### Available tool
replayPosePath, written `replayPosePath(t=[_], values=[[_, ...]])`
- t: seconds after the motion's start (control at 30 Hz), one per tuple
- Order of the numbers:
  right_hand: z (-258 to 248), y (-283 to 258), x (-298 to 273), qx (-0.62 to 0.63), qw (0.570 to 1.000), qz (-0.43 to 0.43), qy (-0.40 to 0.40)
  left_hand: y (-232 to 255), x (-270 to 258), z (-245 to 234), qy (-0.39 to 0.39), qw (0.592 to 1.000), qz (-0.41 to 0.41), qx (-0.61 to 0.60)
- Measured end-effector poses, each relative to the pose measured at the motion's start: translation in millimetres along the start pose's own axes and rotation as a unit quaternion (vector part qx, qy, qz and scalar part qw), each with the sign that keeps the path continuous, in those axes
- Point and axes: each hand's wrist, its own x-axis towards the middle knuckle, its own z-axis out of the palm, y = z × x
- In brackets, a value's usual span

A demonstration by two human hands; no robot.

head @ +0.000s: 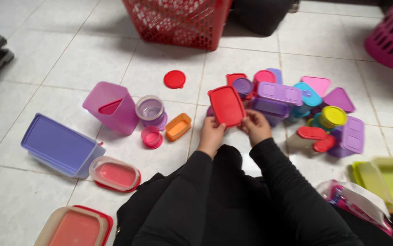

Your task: The person sits on the floor and wipes several plastic containers and lids with a tissue, then matches and secures lids onto the containers. They handle multiple containers of different colors and sizes, stacking some after closing them.

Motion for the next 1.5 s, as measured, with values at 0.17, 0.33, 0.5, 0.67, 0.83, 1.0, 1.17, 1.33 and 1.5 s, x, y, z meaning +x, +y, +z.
replayPosePath(t=[0.17,0.33,0.5,0.67,0.83,1.0,1.17,1.33,1.5], values=[[10,14,46,0.005,0.999,0.011,0.049,-23,25,3,0.011,0.997,0.023,0.077],[30,5,45,-0.127,0.972,-0.119,0.155,10,18,10,0.019,0.998,-0.032,0.056],[76,-11,6,-0.433,0.745,-0.469,0.193,68,7,-4,0.133,0.989,-0.007,0.071],[153,10,6,-0.417,0.876,-0.234,-0.069,111,20,-53,0.173,0.979,0.083,-0.066],[198,56,-2,-0.586,0.789,-0.052,-0.177,112,36,-89,0.241,0.943,-0.067,-0.22],[199,78,-19,-0.598,0.771,-0.074,-0.205,102,45,-81,0.216,0.941,-0.101,-0.239],[191,76,-22,-0.56,0.792,-0.122,-0.209,107,43,-74,0.134,0.976,-0.128,-0.11],[146,32,-36,-0.444,0.845,-0.214,-0.206,104,27,-64,-0.039,0.935,-0.196,0.295],[79,-17,-70,-0.574,0.799,-0.093,-0.156,75,9,-39,-0.21,0.94,-0.144,0.226]])
